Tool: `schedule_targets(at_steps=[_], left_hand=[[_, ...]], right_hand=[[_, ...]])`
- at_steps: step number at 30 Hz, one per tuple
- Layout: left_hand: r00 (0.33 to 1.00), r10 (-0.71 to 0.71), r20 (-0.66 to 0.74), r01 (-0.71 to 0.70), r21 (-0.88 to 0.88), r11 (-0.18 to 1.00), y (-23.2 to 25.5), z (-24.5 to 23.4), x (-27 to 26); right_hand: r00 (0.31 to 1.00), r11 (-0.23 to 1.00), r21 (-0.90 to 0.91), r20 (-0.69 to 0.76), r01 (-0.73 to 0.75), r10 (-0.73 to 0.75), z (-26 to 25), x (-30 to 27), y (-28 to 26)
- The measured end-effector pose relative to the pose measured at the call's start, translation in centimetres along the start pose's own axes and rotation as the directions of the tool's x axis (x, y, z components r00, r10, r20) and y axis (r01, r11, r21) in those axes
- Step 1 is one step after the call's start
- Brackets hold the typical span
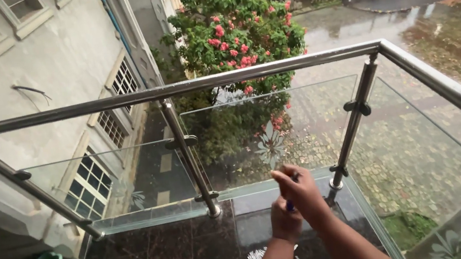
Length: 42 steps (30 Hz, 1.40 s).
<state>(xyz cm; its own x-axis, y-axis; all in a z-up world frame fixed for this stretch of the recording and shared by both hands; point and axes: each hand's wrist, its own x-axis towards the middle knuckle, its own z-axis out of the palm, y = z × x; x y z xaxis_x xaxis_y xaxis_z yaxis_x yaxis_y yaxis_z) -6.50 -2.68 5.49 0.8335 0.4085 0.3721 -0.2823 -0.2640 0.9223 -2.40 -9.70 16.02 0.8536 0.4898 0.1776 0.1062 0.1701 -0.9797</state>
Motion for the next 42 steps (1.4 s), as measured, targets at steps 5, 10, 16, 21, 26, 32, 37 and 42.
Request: schedule_targets(at_steps=[5,10,16,21,26,32,37,42], left_hand=[[0.995,0.071,0.074,-0.082,0.15,0.985,-0.4,1.1,0.6],[0.981,-0.123,0.148,0.075,0.293,0.953,-2.0,2.6,-0.1],[0.972,-0.124,0.199,0.132,-0.025,0.991,-3.8,4.6,-3.3],[0.95,-0.201,0.24,0.179,0.113,0.977,-0.8,4.8,-4.6],[0.957,-0.061,0.284,0.026,0.126,0.992,-3.4,4.5,-2.3],[0.949,-0.006,0.317,-0.049,0.165,0.985,-3.7,5.0,-0.2],[0.937,-0.11,0.332,-0.011,0.342,0.94,-7.2,6.4,-0.9],[0.966,-0.026,0.257,0.005,0.082,0.997,-5.7,6.0,-2.2]], right_hand=[[0.995,0.988,0.122,-0.019,0.096,-0.094,-2.4,-1.8,2.9],[0.966,0.933,0.257,-0.018,0.252,-0.256,-4.6,-3.1,7.5],[0.989,0.998,0.035,-0.143,0.052,-0.046,-6.5,-6.5,8.5],[0.989,0.997,0.075,-0.138,-0.034,0.044,-6.6,-7.5,6.0],[0.987,0.989,0.148,-0.158,0.02,0.003,-4.9,-6.5,4.3],[0.974,0.978,0.159,-0.203,0.134,-0.101,-6.3,-4.9,6.0],[0.957,0.97,0.116,-0.221,0.215,-0.186,-7.5,-5.6,8.4],[0.976,0.997,0.03,-0.207,0.072,-0.065,-6.0,-6.1,5.1]])
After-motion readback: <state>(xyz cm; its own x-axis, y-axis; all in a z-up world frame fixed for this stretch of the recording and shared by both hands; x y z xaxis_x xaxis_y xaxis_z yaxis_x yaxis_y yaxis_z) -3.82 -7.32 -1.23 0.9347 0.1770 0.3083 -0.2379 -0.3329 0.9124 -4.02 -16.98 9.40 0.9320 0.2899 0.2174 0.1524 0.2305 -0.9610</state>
